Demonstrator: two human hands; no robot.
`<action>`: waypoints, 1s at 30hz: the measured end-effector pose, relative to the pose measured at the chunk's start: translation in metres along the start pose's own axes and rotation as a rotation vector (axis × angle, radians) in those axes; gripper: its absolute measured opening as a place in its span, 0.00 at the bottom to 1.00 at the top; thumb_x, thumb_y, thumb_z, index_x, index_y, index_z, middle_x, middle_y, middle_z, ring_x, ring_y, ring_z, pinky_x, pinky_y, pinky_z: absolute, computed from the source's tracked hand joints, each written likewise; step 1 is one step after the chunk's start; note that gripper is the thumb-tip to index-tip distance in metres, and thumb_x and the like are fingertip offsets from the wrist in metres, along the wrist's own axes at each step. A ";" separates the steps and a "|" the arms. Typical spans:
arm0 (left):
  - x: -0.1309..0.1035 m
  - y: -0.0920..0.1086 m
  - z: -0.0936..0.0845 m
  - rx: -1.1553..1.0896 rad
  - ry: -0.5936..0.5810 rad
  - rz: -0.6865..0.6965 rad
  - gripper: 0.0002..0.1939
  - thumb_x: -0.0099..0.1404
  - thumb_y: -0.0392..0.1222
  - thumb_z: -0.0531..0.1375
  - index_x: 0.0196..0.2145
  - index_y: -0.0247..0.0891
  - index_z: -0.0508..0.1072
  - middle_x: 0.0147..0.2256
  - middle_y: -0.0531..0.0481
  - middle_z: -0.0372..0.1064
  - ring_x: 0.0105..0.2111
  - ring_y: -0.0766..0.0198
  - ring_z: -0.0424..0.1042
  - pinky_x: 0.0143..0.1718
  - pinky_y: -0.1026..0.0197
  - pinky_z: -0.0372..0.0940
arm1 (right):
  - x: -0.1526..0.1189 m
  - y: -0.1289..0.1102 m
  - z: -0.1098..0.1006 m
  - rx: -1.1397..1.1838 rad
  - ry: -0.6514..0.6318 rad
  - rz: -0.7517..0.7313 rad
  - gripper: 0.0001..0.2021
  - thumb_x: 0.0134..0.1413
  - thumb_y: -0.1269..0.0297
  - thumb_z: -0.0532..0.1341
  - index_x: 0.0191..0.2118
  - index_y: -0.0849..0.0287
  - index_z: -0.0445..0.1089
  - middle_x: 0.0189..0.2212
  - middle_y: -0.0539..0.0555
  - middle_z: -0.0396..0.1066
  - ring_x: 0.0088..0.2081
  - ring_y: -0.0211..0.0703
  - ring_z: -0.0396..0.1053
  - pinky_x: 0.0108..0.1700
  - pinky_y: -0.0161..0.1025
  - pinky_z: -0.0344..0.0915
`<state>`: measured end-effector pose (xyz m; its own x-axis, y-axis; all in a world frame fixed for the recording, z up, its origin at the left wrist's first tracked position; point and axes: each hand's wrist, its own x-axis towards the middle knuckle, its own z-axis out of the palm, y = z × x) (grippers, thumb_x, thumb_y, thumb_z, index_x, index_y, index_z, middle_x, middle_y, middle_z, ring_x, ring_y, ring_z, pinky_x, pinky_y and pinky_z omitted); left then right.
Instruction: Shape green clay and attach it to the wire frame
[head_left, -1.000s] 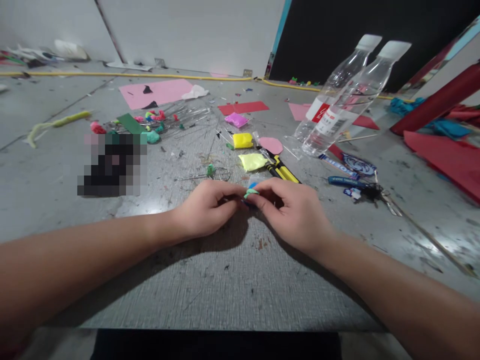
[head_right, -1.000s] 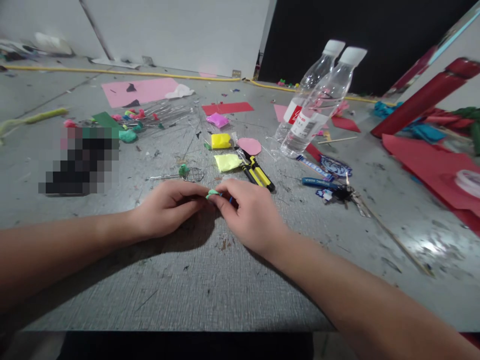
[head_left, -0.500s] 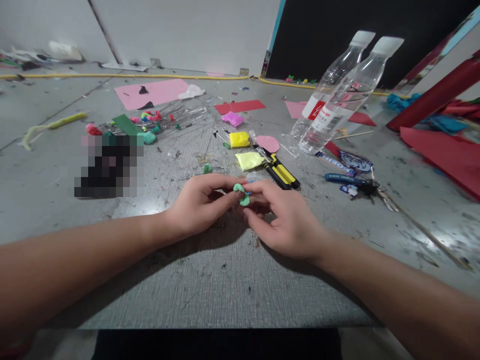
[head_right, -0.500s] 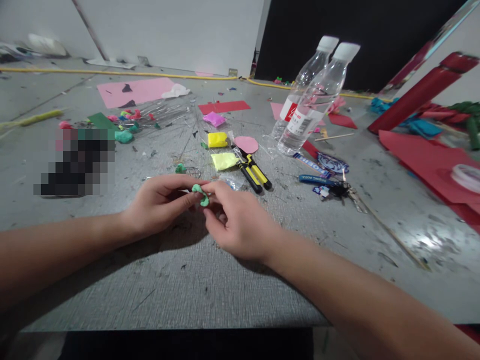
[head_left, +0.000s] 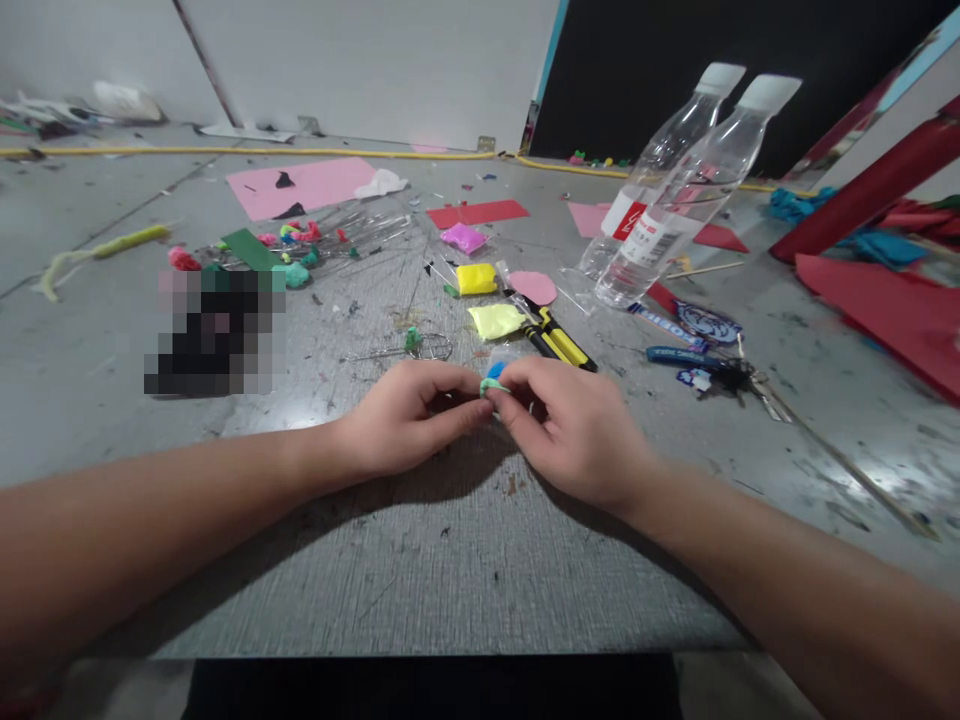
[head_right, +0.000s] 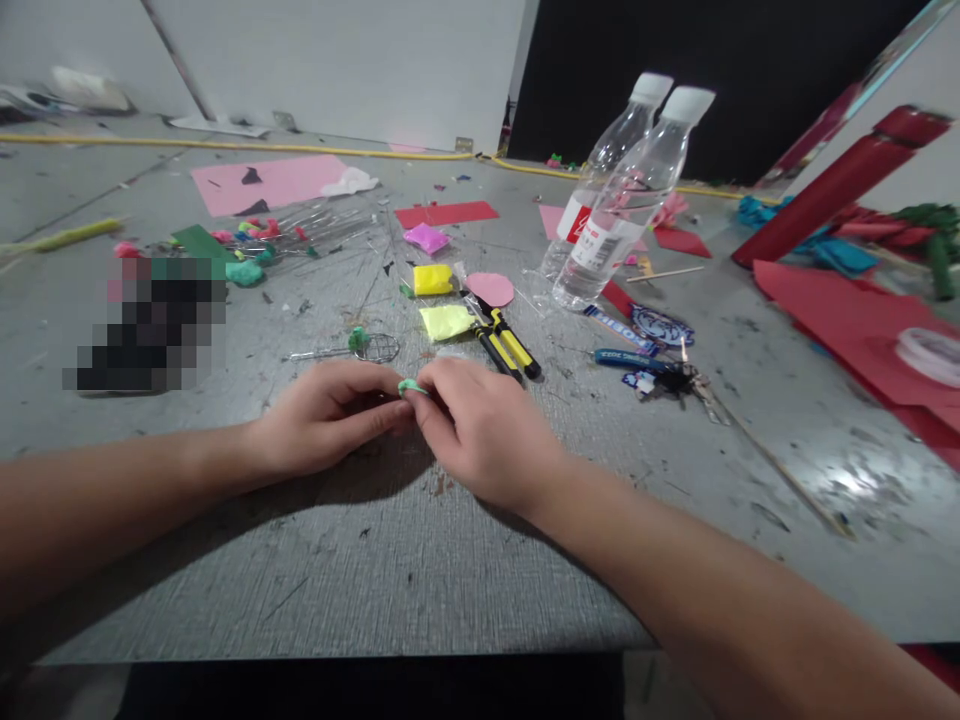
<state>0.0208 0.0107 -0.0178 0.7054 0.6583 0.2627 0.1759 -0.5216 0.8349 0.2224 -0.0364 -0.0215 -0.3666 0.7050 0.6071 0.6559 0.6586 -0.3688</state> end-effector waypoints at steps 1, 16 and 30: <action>0.000 0.000 0.000 0.018 -0.002 -0.019 0.13 0.71 0.41 0.58 0.29 0.36 0.73 0.22 0.54 0.68 0.22 0.69 0.65 0.23 0.67 0.61 | 0.001 0.001 0.000 0.004 -0.022 -0.004 0.06 0.68 0.69 0.57 0.36 0.58 0.68 0.29 0.52 0.74 0.30 0.41 0.69 0.34 0.38 0.63; 0.002 -0.001 0.001 -0.034 0.097 -0.049 0.15 0.71 0.47 0.59 0.29 0.37 0.73 0.25 0.52 0.69 0.24 0.68 0.67 0.26 0.65 0.62 | -0.002 0.001 0.000 0.041 -0.016 -0.078 0.11 0.63 0.68 0.62 0.29 0.56 0.64 0.25 0.50 0.71 0.28 0.40 0.68 0.32 0.38 0.63; -0.002 0.003 0.002 0.079 0.080 -0.009 0.11 0.70 0.44 0.62 0.32 0.36 0.77 0.27 0.50 0.73 0.28 0.66 0.70 0.28 0.66 0.65 | 0.002 0.002 -0.003 0.031 -0.023 -0.073 0.08 0.62 0.73 0.56 0.31 0.57 0.68 0.29 0.55 0.71 0.31 0.43 0.67 0.34 0.40 0.64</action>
<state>0.0216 0.0068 -0.0171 0.6471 0.7025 0.2962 0.2374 -0.5549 0.7973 0.2251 -0.0343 -0.0192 -0.4277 0.6604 0.6172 0.6063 0.7160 -0.3460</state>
